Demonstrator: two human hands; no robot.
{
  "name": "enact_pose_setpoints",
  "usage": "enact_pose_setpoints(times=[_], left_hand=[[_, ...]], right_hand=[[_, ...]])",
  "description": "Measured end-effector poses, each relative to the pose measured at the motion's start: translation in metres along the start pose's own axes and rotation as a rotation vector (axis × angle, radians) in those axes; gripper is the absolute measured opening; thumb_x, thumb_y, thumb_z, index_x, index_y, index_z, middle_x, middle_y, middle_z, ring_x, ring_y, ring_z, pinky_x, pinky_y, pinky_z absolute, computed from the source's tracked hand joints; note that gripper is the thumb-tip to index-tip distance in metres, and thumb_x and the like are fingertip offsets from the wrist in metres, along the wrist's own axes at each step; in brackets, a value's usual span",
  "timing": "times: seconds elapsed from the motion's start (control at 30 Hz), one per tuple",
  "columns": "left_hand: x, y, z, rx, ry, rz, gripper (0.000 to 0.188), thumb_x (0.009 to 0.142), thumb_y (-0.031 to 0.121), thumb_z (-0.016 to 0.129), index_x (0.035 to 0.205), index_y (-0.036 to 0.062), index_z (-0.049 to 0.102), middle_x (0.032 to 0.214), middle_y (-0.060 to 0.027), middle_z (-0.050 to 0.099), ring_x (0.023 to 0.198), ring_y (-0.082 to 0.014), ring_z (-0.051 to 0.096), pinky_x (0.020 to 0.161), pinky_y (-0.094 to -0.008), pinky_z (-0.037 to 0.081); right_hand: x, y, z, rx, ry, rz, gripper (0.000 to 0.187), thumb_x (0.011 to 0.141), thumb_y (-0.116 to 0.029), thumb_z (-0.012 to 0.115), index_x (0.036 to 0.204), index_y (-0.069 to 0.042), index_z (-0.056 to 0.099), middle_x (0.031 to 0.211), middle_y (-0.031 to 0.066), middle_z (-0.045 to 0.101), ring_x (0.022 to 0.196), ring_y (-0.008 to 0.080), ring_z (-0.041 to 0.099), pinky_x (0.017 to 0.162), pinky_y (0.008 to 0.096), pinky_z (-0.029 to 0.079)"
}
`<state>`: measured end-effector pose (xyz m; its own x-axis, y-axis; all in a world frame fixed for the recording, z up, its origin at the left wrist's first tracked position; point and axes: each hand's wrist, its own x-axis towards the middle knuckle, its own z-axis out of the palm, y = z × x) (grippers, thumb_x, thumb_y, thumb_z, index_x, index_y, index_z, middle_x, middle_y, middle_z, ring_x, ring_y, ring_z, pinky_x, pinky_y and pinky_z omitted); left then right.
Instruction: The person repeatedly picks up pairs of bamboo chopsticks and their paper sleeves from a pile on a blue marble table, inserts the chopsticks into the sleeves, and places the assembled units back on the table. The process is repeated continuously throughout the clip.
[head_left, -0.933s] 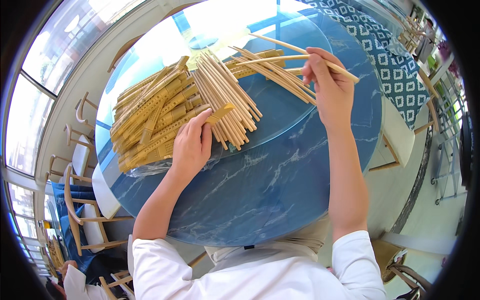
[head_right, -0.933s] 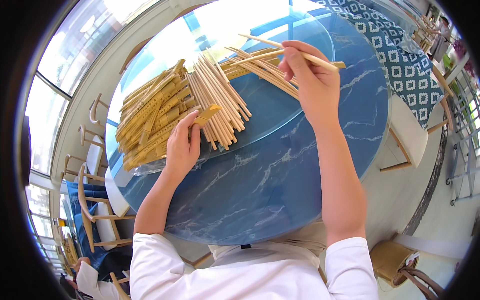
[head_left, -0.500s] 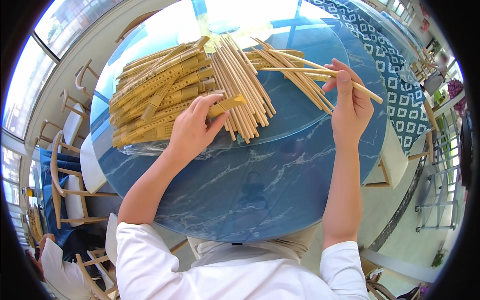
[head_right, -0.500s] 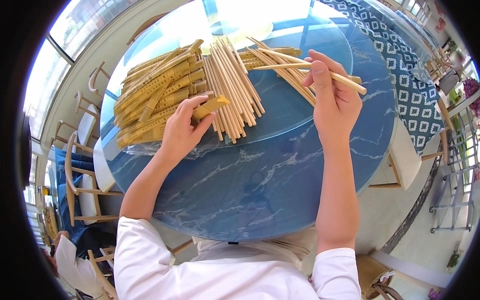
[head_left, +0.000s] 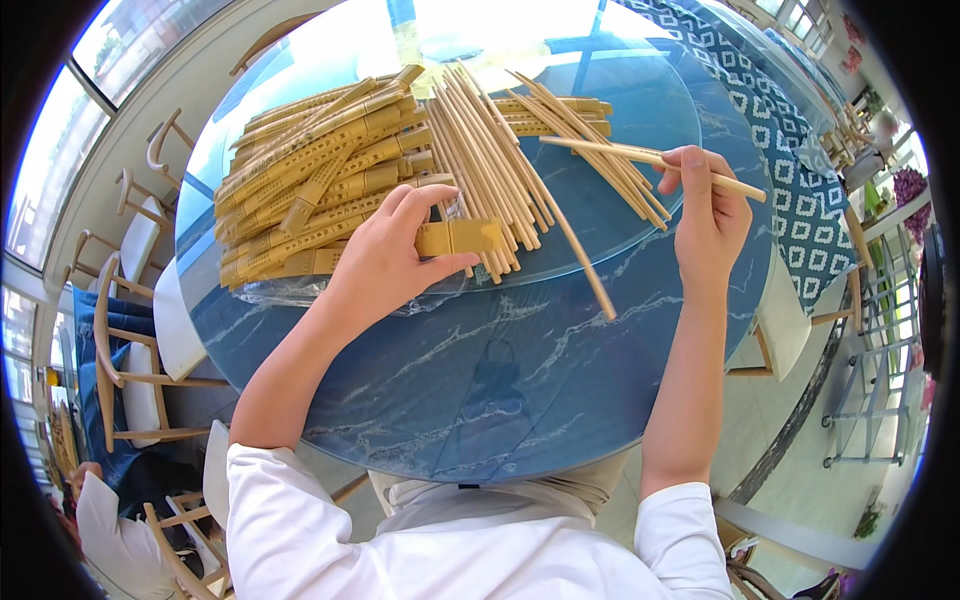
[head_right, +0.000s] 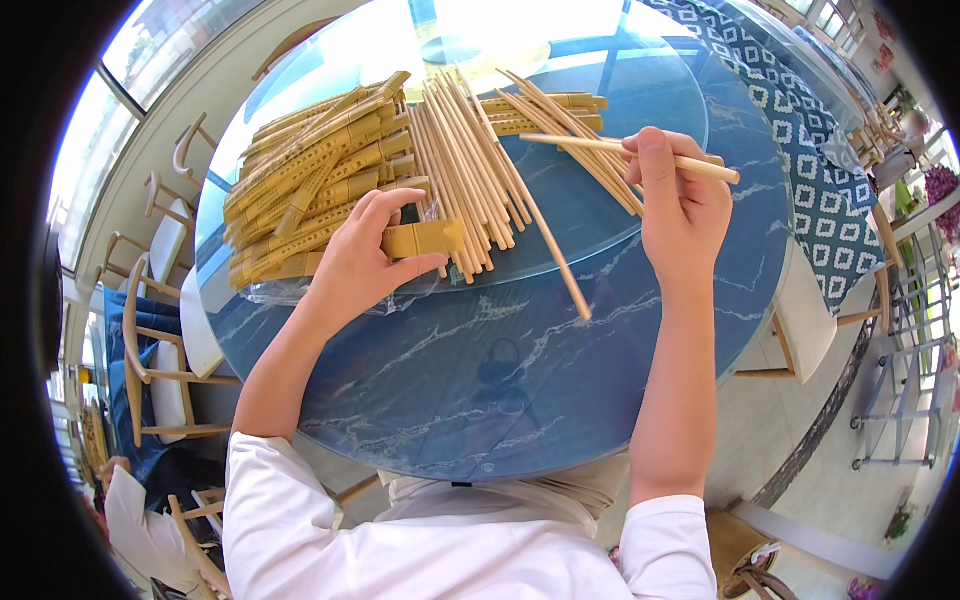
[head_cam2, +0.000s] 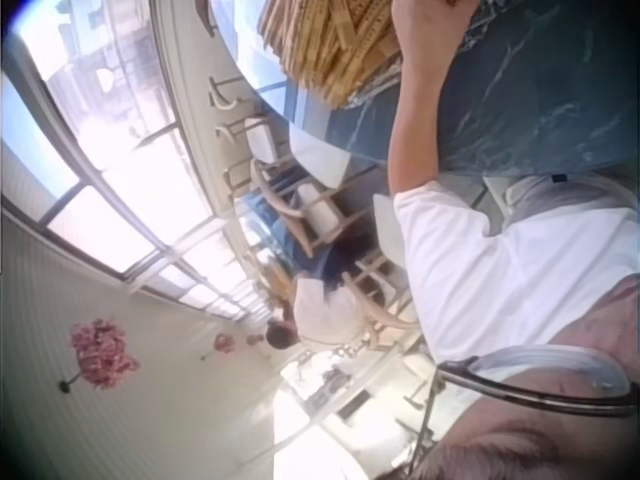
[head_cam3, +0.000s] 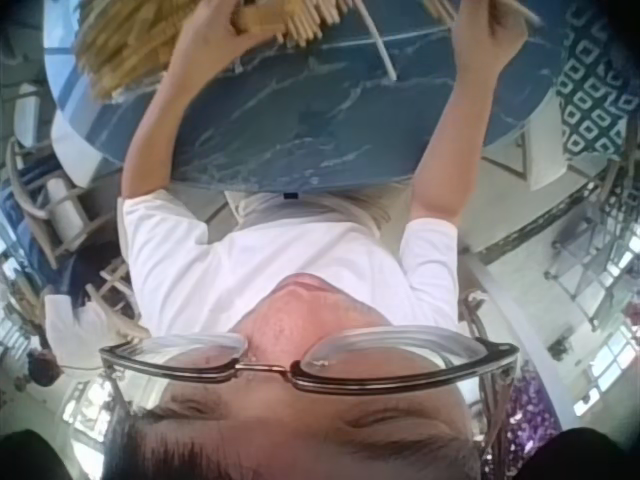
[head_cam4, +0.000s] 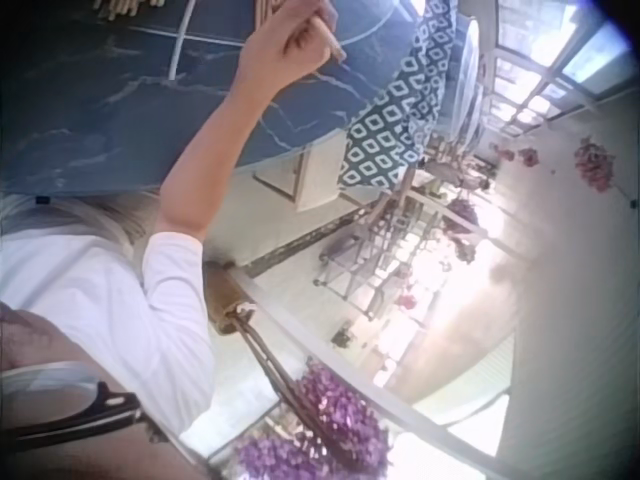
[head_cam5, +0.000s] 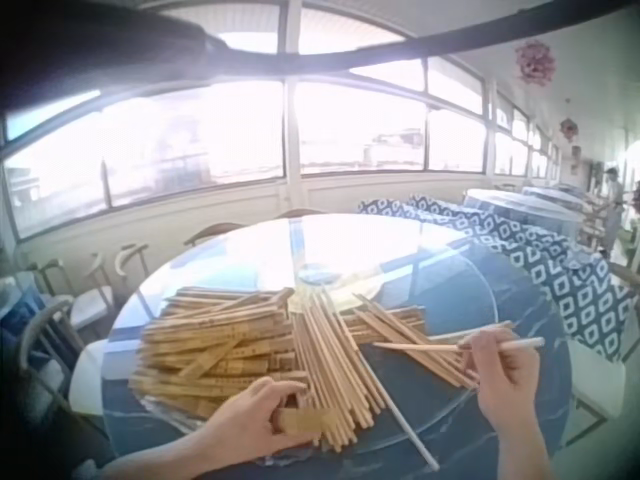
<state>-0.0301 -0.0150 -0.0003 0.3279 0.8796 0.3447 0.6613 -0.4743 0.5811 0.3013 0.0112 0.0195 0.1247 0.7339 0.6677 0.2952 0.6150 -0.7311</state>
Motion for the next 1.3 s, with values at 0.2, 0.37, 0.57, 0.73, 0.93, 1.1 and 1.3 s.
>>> enact_pose_setpoints(times=[0.2, 0.37, 0.57, 0.73, 0.93, 1.1, 1.3], left_hand=[[-0.002, -0.010, 0.004, 0.061, -0.042, 0.085, 0.062, 0.083, 0.034, 0.089, 0.134, 0.0143, 0.060, 0.104, -0.0102, 0.060, 0.092, -0.0300, 0.064, 0.082, -0.0388, 0.054], [-0.004, -0.009, 0.008, 0.194, -0.016, 0.159, 0.061, 0.082, 0.039, 0.087, 0.131, 0.0144, 0.061, 0.097, -0.0101, 0.062, 0.082, -0.0316, 0.067, 0.074, -0.0387, 0.056], [-0.004, -0.015, 0.015, 0.152, -0.005, 0.199, 0.039, 0.091, 0.034, 0.081, 0.119, 0.0110, 0.067, 0.091, -0.0091, 0.067, 0.075, -0.0278, 0.068, 0.068, -0.0362, 0.056], [0.000, 0.000, -0.007, -0.288, -0.304, -0.253, 0.021, 0.102, 0.024, 0.071, 0.114, 0.0062, 0.070, 0.094, -0.0053, 0.073, 0.076, -0.0137, 0.070, 0.067, -0.0305, 0.056], [0.000, -0.007, -0.006, -0.797, -0.346, -0.311, 0.025, 0.107, 0.018, 0.063, 0.122, -0.0008, 0.068, 0.103, -0.0075, 0.074, 0.082, -0.0123, 0.070, 0.072, -0.0267, 0.060], [0.001, -0.010, -0.001, -0.857, -0.328, -0.327, 0.029, 0.108, 0.021, 0.062, 0.125, -0.0019, 0.068, 0.104, -0.0070, 0.073, 0.083, -0.0121, 0.071, 0.074, -0.0276, 0.061], [0.001, -0.009, 0.001, -0.851, -0.343, -0.352, 0.030, 0.107, 0.023, 0.063, 0.125, -0.0016, 0.068, 0.103, -0.0065, 0.073, 0.083, -0.0115, 0.070, 0.075, -0.0267, 0.060]], right_hand=[[0.006, -0.009, 0.026, 0.172, 0.185, -0.070, 0.026, 0.110, -0.024, 0.058, 0.115, 0.000, 0.067, 0.085, 0.0061, 0.068, 0.077, 0.0136, 0.064, 0.077, 0.0288, 0.056], [0.000, -0.017, 0.026, 0.555, 0.155, 0.075, 0.033, 0.114, -0.031, 0.050, 0.098, -0.004, 0.060, 0.070, 0.0052, 0.057, 0.067, 0.0150, 0.059, 0.068, 0.0322, 0.056], [0.002, -0.007, 0.026, 0.483, 0.131, 0.139, 0.039, 0.113, -0.039, 0.050, 0.092, -0.007, 0.056, 0.065, 0.0053, 0.055, 0.060, 0.0122, 0.054, 0.061, 0.0288, 0.050], [0.000, -0.006, 0.034, 0.478, 0.139, 0.181, 0.037, 0.112, -0.038, 0.052, 0.093, -0.007, 0.056, 0.067, 0.0056, 0.056, 0.059, 0.0111, 0.052, 0.061, 0.0279, 0.049], [-0.002, -0.007, 0.036, 0.508, 0.121, 0.156, 0.036, 0.113, -0.037, 0.051, 0.096, -0.006, 0.055, 0.067, 0.0062, 0.056, 0.060, 0.0125, 0.053, 0.062, 0.0290, 0.049], [-0.002, -0.007, 0.035, 0.506, 0.106, 0.130, 0.037, 0.113, -0.037, 0.050, 0.096, -0.005, 0.055, 0.067, 0.0064, 0.055, 0.060, 0.0131, 0.053, 0.061, 0.0292, 0.048], [0.000, -0.006, 0.034, 0.505, 0.086, 0.124, 0.039, 0.113, -0.038, 0.049, 0.093, -0.006, 0.055, 0.066, 0.0063, 0.055, 0.060, 0.0129, 0.053, 0.061, 0.0284, 0.047]])
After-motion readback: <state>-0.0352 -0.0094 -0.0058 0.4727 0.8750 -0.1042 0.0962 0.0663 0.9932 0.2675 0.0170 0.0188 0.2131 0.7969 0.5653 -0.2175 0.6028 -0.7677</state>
